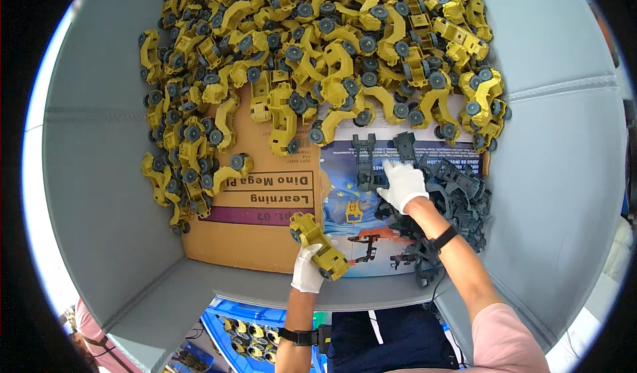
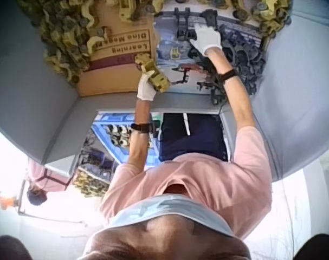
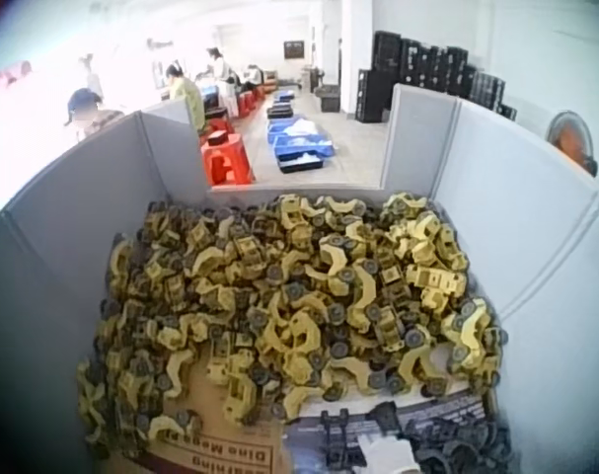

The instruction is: Manually assemble plastic components onto small toy car bodies.

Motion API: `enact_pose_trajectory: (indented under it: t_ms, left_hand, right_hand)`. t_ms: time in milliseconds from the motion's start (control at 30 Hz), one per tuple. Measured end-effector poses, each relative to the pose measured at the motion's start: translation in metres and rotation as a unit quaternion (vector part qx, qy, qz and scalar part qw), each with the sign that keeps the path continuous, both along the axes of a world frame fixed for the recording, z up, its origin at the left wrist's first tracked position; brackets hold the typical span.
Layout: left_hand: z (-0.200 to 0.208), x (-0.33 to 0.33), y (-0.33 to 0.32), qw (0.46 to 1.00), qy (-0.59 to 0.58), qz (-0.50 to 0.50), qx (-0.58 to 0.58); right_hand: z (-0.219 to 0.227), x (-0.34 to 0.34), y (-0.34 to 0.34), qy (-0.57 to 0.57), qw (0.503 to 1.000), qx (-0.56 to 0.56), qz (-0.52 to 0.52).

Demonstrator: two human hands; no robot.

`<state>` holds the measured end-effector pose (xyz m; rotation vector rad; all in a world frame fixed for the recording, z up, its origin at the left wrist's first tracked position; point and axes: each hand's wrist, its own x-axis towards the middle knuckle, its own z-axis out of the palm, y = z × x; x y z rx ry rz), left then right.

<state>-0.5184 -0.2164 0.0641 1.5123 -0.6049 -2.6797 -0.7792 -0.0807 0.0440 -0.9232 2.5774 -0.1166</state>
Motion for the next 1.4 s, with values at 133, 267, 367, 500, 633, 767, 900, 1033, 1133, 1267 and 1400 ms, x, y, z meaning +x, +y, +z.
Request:
enact_pose_trajectory:
  t_ms: [133,267,367,500,633,767,900,1033,1133,1267,1400]
  left_hand:
    - [0.004,0.011,-0.001,0.999,0.005,0.046,0.021]
    - [0.017,0.015,-0.003,0.991,0.033,0.087,0.092]
    - [0.025,0.036,-0.011,0.987,0.092,0.065,0.116]
    - [0.041,0.036,-0.01,0.985,0.145,-0.014,0.096]
    - [0.055,0.042,-0.003,0.98,0.182,-0.015,0.081]
    - [0.066,0.048,-0.004,0.979,0.175,-0.007,0.107]
    - [0.073,0.042,0.001,0.98,0.19,-0.025,0.06]
    - [0.074,0.044,0.005,0.981,0.178,-0.059,0.048]
    - [0.078,0.037,0.008,0.985,0.16,-0.048,0.036]
    - [0.091,0.041,0.007,0.991,0.12,-0.043,-0.026]
    - [0.091,0.038,0.013,0.992,0.115,-0.035,-0.033]
  right_hand:
    - [0.012,0.022,-0.013,-0.05,0.998,-0.009,0.021]
    - [0.056,0.043,-0.021,0.016,0.962,-0.238,0.133]
    - [0.08,0.081,-0.032,-0.004,0.917,-0.315,0.245]
    - [0.1,0.107,-0.031,-0.116,0.891,-0.316,0.305]
    - [0.109,0.133,-0.028,-0.241,0.889,-0.32,0.22]
    - [0.113,0.144,-0.017,-0.421,0.828,-0.365,0.066]
    - [0.118,0.158,-0.027,-0.529,0.703,-0.421,-0.219]
    - [0.121,0.155,-0.025,-0.568,0.7,-0.296,-0.316]
    - [0.111,0.153,-0.005,-0.466,0.757,-0.302,-0.344]
    - [0.134,0.147,-0.004,-0.222,0.913,-0.342,-0.015]
    - [0.154,0.15,-0.01,-0.161,0.932,-0.312,0.091]
